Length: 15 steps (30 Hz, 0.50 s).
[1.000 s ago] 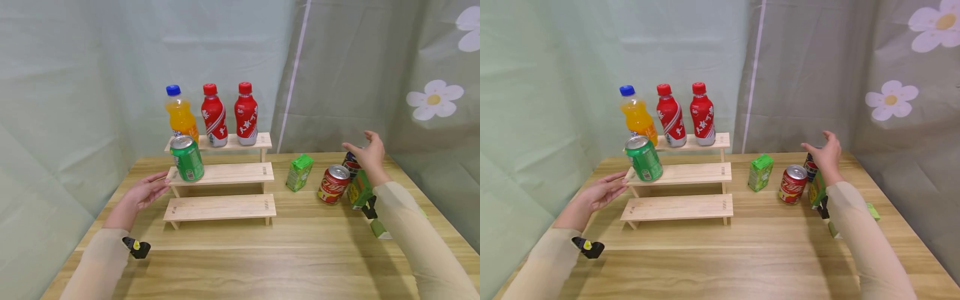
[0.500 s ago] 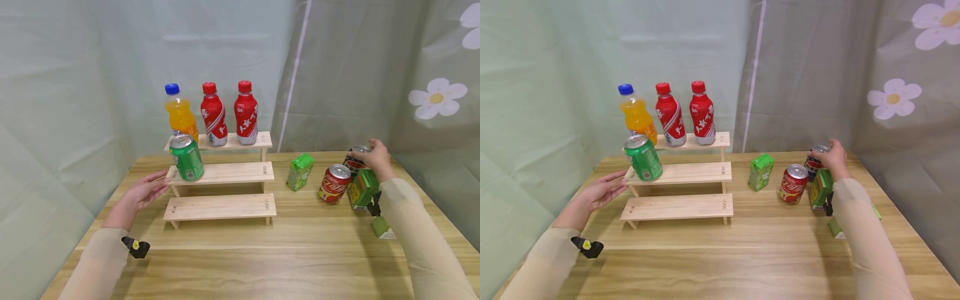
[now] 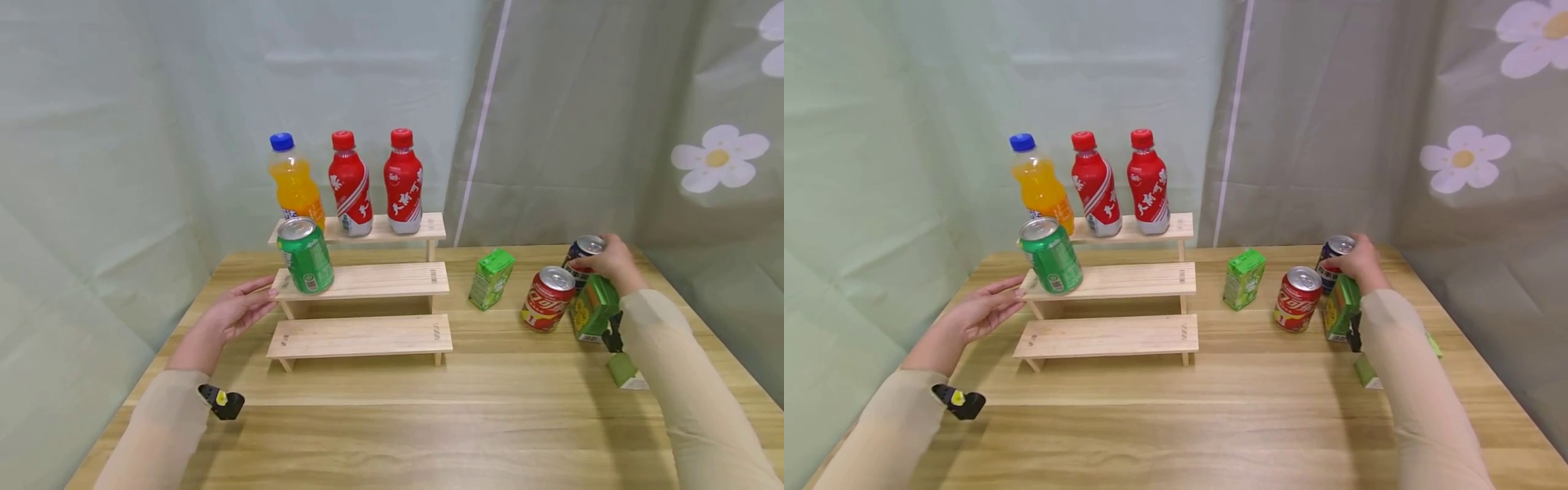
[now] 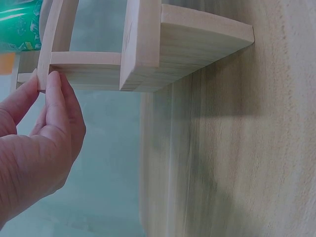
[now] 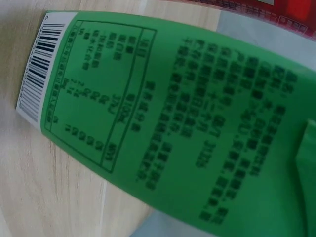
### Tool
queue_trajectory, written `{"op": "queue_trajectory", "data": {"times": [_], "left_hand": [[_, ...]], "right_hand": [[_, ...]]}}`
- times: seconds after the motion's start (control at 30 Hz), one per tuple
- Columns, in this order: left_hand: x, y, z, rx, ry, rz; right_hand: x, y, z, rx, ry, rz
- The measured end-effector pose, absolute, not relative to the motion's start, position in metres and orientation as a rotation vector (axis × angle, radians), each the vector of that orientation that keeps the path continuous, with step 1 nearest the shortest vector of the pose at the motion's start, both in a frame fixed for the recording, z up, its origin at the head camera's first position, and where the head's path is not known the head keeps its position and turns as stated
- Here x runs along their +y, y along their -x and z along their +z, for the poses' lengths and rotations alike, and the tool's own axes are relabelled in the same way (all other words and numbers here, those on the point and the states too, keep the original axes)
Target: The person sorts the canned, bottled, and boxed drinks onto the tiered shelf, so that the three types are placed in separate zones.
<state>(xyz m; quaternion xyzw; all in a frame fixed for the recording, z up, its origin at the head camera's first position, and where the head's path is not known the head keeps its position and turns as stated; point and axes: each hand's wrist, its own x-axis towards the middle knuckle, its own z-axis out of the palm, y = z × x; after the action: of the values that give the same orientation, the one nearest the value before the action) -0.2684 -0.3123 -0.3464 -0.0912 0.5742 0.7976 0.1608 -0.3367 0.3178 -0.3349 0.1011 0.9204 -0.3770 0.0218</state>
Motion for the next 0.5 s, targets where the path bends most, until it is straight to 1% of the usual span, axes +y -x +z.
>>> {"op": "queue_trajectory", "data": {"times": [0.5], "left_hand": [[-0.3117,0.2677,-0.3456,1.607,0.255,2.290]], "right_hand": [[0.3187,0.3330,-0.3350,2.857,-0.294,-1.085]]}}
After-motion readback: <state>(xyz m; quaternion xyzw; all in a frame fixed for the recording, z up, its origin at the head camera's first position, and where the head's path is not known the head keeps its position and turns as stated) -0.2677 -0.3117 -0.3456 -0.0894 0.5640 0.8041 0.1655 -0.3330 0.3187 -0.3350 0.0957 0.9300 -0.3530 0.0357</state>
